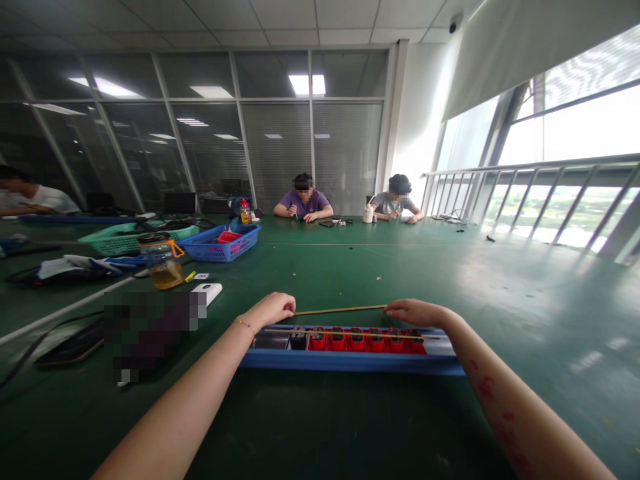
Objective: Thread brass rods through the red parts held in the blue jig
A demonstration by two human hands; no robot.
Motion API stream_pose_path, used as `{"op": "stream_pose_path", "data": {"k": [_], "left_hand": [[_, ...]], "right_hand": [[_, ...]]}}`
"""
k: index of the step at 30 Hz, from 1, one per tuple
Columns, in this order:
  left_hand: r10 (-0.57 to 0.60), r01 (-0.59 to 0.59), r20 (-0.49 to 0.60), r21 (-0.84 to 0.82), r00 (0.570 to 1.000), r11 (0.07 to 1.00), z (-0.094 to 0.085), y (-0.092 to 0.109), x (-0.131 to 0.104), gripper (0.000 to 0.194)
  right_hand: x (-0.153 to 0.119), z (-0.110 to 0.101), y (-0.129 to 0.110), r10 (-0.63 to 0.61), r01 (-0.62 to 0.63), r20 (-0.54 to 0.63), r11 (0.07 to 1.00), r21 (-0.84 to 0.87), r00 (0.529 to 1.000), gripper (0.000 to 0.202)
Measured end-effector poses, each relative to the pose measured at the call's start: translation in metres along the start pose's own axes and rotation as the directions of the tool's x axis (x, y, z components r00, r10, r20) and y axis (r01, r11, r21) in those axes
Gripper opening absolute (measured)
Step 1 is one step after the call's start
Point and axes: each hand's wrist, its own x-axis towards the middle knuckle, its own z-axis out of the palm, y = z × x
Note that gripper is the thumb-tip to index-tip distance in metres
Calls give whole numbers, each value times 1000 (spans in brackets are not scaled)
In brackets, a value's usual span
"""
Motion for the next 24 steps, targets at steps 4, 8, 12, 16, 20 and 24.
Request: {"op": "stream_pose_path", "data": {"k": [4,8,12,16,20,24], "left_hand": [[9,-8,20,-36,1000,999,0,-2,1,16],[17,-15,34,-67,999,998,0,-4,1,18],[24,-21,38,-87,999,996,-1,-4,0,19],[28,-25,37,-96,999,995,-2,-2,-2,20],[26,-22,40,-107,999,994,-3,-1,-3,20],[10,-5,40,-122,999,993,-2,-1,-3,21]], "right_hand": [[-7,-9,4,31,-31,-6,999,-16,1000,41],[-32,-33,-4,36,-36,8,999,-1,999,40],[-56,-49,-18,1,-7,121,999,54,993,34],[-59,-45,-27,57,-65,227,997,30,972,31],[-54,-38,-29,101,-90,237,994,-56,966,28],[-61,-46,-33,48,-44,185,999,-26,982,24]]}}
